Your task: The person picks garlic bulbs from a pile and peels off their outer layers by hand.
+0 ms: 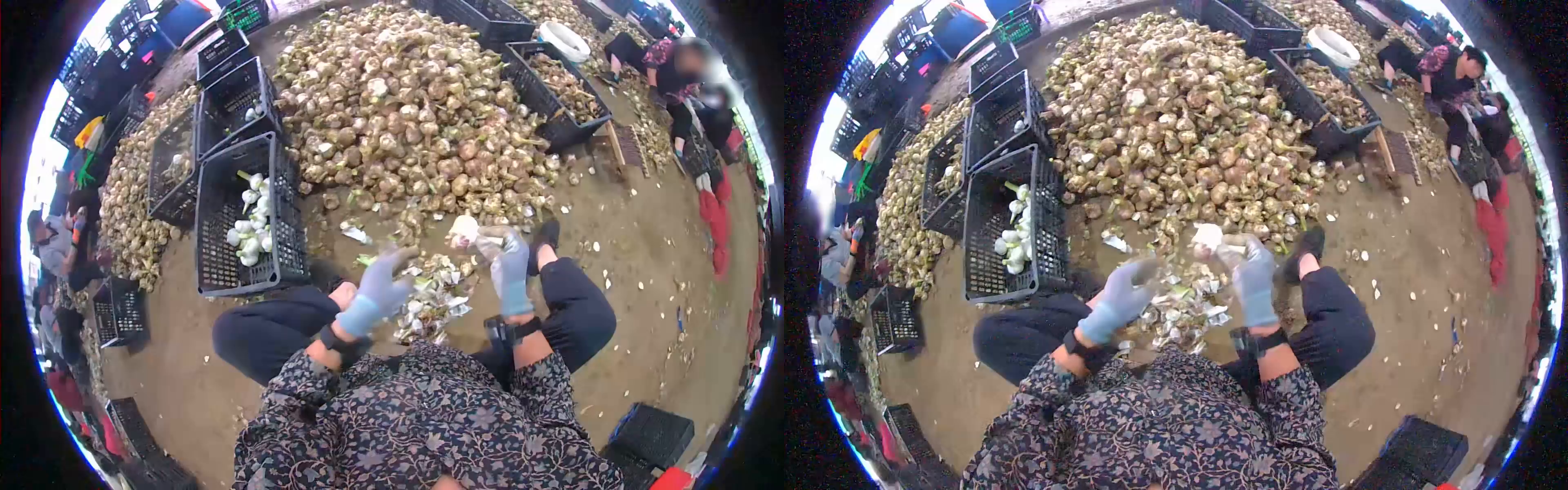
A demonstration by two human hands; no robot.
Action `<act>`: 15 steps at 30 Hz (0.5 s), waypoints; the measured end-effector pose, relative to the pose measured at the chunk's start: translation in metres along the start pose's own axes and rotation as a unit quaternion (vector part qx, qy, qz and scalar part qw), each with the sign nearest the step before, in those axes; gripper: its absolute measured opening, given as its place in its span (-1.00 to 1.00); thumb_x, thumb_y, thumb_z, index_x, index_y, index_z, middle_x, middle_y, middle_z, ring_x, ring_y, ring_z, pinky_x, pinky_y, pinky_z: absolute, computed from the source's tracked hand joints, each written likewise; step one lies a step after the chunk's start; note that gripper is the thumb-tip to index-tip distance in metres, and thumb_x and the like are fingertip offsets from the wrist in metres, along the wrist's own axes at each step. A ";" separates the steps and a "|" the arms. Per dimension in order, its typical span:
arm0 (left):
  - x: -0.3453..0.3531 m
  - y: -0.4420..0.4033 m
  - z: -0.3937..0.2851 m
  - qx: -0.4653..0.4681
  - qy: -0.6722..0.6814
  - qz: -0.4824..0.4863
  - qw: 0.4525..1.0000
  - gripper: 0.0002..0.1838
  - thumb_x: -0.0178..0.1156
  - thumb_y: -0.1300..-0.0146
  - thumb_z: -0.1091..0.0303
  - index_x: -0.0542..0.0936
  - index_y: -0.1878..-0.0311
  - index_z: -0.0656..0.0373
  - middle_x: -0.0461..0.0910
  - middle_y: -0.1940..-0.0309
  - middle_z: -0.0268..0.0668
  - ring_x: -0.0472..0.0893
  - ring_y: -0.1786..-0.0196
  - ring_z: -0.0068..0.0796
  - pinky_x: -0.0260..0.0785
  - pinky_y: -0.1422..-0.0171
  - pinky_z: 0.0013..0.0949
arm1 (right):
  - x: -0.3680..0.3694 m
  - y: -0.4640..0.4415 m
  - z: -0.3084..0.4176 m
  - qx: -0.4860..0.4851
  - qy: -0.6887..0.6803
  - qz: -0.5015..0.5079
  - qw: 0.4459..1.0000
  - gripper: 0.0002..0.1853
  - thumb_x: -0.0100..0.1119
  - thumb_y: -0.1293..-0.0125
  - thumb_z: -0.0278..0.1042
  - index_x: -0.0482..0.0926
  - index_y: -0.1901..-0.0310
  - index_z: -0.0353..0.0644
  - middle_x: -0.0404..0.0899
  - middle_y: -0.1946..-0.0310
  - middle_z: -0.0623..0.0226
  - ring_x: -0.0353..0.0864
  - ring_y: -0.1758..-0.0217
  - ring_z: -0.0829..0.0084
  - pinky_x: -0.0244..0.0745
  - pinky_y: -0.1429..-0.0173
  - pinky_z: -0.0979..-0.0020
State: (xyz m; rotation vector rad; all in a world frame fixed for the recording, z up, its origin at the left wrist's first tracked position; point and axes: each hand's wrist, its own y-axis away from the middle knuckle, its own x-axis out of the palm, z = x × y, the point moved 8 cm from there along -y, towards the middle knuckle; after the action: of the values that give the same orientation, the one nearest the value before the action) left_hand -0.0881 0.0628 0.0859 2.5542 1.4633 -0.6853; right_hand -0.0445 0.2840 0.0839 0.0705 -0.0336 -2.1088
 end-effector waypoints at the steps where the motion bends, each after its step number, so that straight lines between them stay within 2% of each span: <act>1: 0.001 -0.002 0.009 -0.120 0.174 -0.026 0.977 -0.72 0.24 -0.21 0.35 0.58 0.09 0.35 0.62 0.36 -0.34 0.55 0.30 -0.58 0.43 0.19 -0.49 | 0.008 0.008 0.008 -0.061 0.065 -0.006 0.996 -0.86 0.26 -0.16 -0.53 0.61 0.22 -0.30 0.65 0.34 0.29 0.64 0.31 0.48 0.51 0.23 0.50; 2: 0.007 -0.003 0.013 -0.180 0.222 -0.028 0.958 -0.71 0.29 -0.21 0.28 0.60 0.13 0.32 0.61 0.40 -0.37 0.53 0.36 -0.65 0.41 0.27 -0.51 | 0.016 0.016 0.007 -0.058 0.062 0.000 0.996 -0.86 0.26 -0.16 -0.53 0.61 0.22 -0.30 0.65 0.34 0.29 0.64 0.31 0.48 0.51 0.23 0.50; 3: 0.011 -0.006 0.013 -0.182 0.219 -0.033 0.958 -0.71 0.29 -0.21 0.28 0.60 0.13 0.32 0.61 0.40 -0.37 0.53 0.36 -0.65 0.41 0.27 -0.51 | 0.023 0.025 0.023 -0.148 0.132 -0.005 0.980 -0.83 0.29 -0.15 -0.48 0.62 0.20 -0.27 0.66 0.33 0.26 0.65 0.31 0.42 0.52 0.22 0.46; 4: 0.016 -0.006 0.017 -0.218 0.220 -0.031 0.950 -0.72 0.28 -0.22 0.30 0.60 0.12 0.33 0.64 0.33 -0.35 0.54 0.28 -0.66 0.40 0.18 -0.54 | 0.032 0.034 0.036 -0.237 0.199 -0.011 0.951 -0.80 0.32 -0.14 -0.44 0.63 0.19 -0.25 0.67 0.33 0.23 0.66 0.30 0.36 0.52 0.20 0.43; 5: 0.022 -0.006 0.019 -0.253 0.221 -0.027 0.942 -0.73 0.27 -0.22 0.32 0.60 0.11 0.33 0.66 0.25 -0.32 0.54 0.21 -0.68 0.38 0.09 -0.57 | 0.037 0.037 0.035 -0.236 0.196 -0.008 0.952 -0.80 0.32 -0.14 -0.44 0.63 0.19 -0.25 0.67 0.33 0.23 0.66 0.30 0.36 0.52 0.20 0.43; 6: 0.028 -0.004 0.022 -0.289 0.266 -0.051 0.918 -0.77 0.24 -0.25 0.30 0.60 0.16 0.28 0.65 0.31 -0.32 0.57 0.30 -0.62 0.42 0.21 -0.51 | 0.042 0.043 0.037 -0.267 0.229 -0.008 0.936 -0.78 0.34 -0.12 -0.40 0.64 0.18 -0.22 0.66 0.32 0.20 0.66 0.29 0.30 0.53 0.20 0.39; 7: 0.030 -0.002 0.023 -0.290 0.266 -0.053 0.918 -0.77 0.24 -0.25 0.30 0.60 0.16 0.28 0.65 0.31 -0.32 0.57 0.30 -0.62 0.42 0.21 -0.51 | 0.047 0.047 0.040 -0.298 0.261 -0.009 0.918 -0.76 0.36 -0.10 -0.37 0.65 0.18 -0.19 0.66 0.31 0.17 0.66 0.28 0.23 0.53 0.19 0.35; 9: 0.046 0.010 0.037 -0.369 0.440 -0.071 0.816 -0.77 0.22 -0.28 0.27 0.59 0.16 0.26 0.62 0.40 -0.31 0.58 0.41 -0.50 0.45 0.34 -0.44 | 0.051 0.052 0.040 -0.337 0.256 -0.006 0.906 -0.73 0.32 -0.07 -0.37 0.64 0.14 -0.12 0.64 0.35 0.21 0.62 0.31 0.16 0.52 0.25 0.30; 10: 0.050 0.011 0.040 -0.375 0.463 -0.062 0.800 -0.78 0.20 -0.29 0.27 0.57 0.19 0.26 0.59 0.46 -0.29 0.57 0.50 -0.44 0.44 0.44 -0.40 | 0.055 0.056 0.037 -0.352 0.285 0.025 0.891 -0.69 0.29 -0.02 -0.38 0.63 0.12 -0.11 0.63 0.36 0.22 0.61 0.33 0.16 0.50 0.28 0.28; 12: 0.051 0.014 0.048 -0.365 0.479 -0.053 0.797 -0.79 0.20 -0.28 0.28 0.56 0.20 0.26 0.59 0.46 -0.28 0.56 0.51 -0.47 0.41 0.46 -0.42 | 0.063 0.063 0.033 -0.388 0.327 0.070 0.859 -0.56 0.22 0.11 -0.36 0.60 0.07 -0.08 0.60 0.38 0.23 0.58 0.38 0.17 0.47 0.34 0.24; 15: 0.054 0.013 0.056 -0.357 0.498 -0.022 0.790 -0.82 0.20 -0.27 0.33 0.56 0.25 0.27 0.56 0.48 -0.30 0.51 0.53 -0.53 0.35 0.47 -0.44 | 0.063 0.068 0.030 -0.399 0.309 0.080 0.860 -0.57 0.23 0.13 -0.35 0.61 0.10 -0.08 0.60 0.37 0.22 0.59 0.36 0.17 0.48 0.34 0.24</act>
State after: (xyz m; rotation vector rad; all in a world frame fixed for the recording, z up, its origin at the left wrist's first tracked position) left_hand -0.0718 0.0809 0.0109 2.2055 1.5082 1.2180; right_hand -0.0202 0.1952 0.1150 0.2305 1.1682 -1.6964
